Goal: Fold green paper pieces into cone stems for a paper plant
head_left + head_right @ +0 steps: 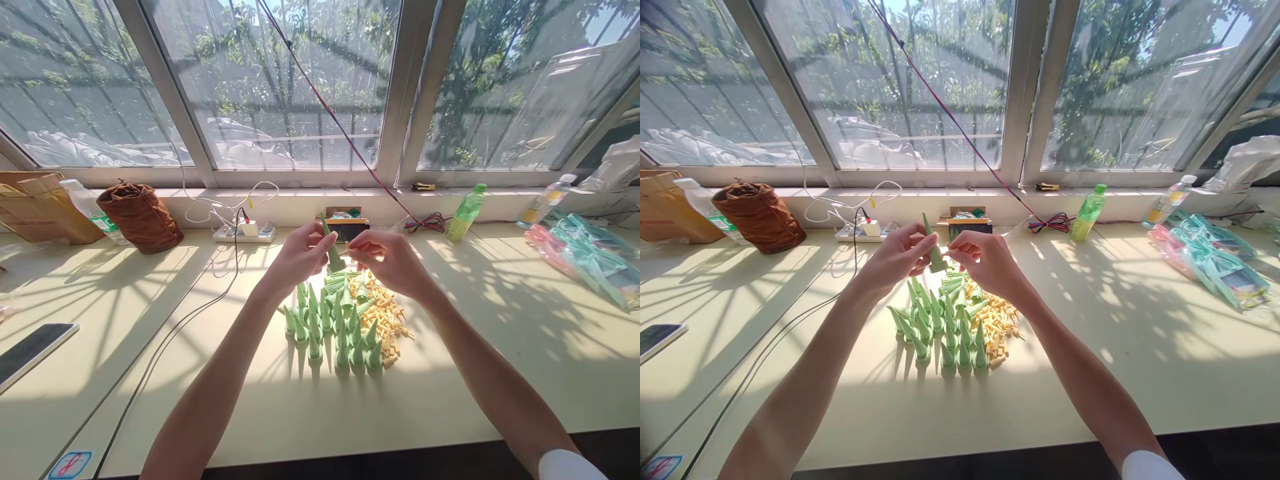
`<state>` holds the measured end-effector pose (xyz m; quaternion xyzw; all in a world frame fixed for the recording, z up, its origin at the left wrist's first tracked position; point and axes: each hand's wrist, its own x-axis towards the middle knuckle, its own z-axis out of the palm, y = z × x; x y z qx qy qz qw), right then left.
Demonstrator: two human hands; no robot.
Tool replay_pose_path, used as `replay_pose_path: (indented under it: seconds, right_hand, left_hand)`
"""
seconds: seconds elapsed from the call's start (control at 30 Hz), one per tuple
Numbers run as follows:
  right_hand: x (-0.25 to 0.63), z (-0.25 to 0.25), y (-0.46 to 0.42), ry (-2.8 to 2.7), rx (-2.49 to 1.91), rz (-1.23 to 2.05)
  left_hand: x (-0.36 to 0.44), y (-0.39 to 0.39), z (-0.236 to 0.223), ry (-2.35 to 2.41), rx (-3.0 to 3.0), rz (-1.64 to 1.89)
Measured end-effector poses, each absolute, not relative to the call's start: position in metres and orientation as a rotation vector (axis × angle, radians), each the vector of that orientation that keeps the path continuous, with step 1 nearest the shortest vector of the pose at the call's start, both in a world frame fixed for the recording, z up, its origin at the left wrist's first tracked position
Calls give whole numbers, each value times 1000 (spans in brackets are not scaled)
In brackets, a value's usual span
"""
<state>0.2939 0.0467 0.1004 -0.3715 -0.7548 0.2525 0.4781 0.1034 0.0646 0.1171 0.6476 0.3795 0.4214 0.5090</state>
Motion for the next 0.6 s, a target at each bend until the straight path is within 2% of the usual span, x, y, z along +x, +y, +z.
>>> replay_pose_path:
  seconds: [0.6]
  right_hand:
    - [289, 87, 53, -1909, -970, 700]
  left_hand:
    - [100, 72, 108, 985, 1610, 936]
